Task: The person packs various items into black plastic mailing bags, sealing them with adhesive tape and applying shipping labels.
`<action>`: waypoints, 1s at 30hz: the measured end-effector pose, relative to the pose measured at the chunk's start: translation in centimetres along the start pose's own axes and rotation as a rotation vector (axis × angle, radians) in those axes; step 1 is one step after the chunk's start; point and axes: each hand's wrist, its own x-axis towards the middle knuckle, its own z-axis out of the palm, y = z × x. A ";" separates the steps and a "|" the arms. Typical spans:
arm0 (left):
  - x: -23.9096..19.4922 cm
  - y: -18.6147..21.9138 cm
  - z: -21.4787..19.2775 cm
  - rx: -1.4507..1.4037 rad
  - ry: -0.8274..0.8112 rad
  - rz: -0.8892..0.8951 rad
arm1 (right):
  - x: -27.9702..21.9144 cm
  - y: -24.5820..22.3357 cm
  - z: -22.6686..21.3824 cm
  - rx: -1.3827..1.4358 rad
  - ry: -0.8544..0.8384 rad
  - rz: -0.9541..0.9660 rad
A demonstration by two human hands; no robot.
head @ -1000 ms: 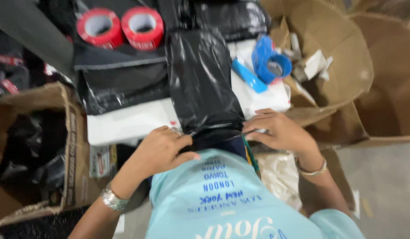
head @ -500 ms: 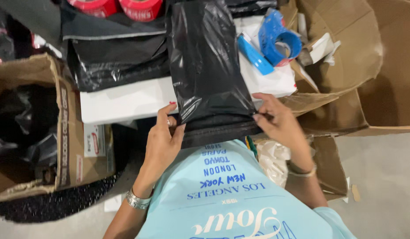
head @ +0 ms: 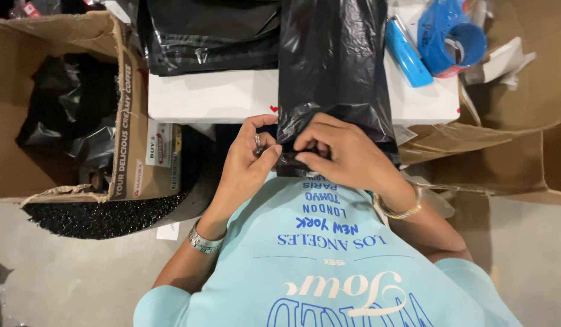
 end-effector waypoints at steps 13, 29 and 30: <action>0.4 -1.0 -0.5 -0.138 -0.006 -0.047 | -1.7 3.3 -2.4 0.099 -0.183 -0.083; 0.5 0.4 -2.8 0.186 -0.038 -0.040 | -28.4 15.2 -14.5 -0.683 1.228 0.746; 0.7 0.9 -3.2 0.587 0.008 0.221 | -27.1 14.5 -13.6 -0.667 1.257 0.555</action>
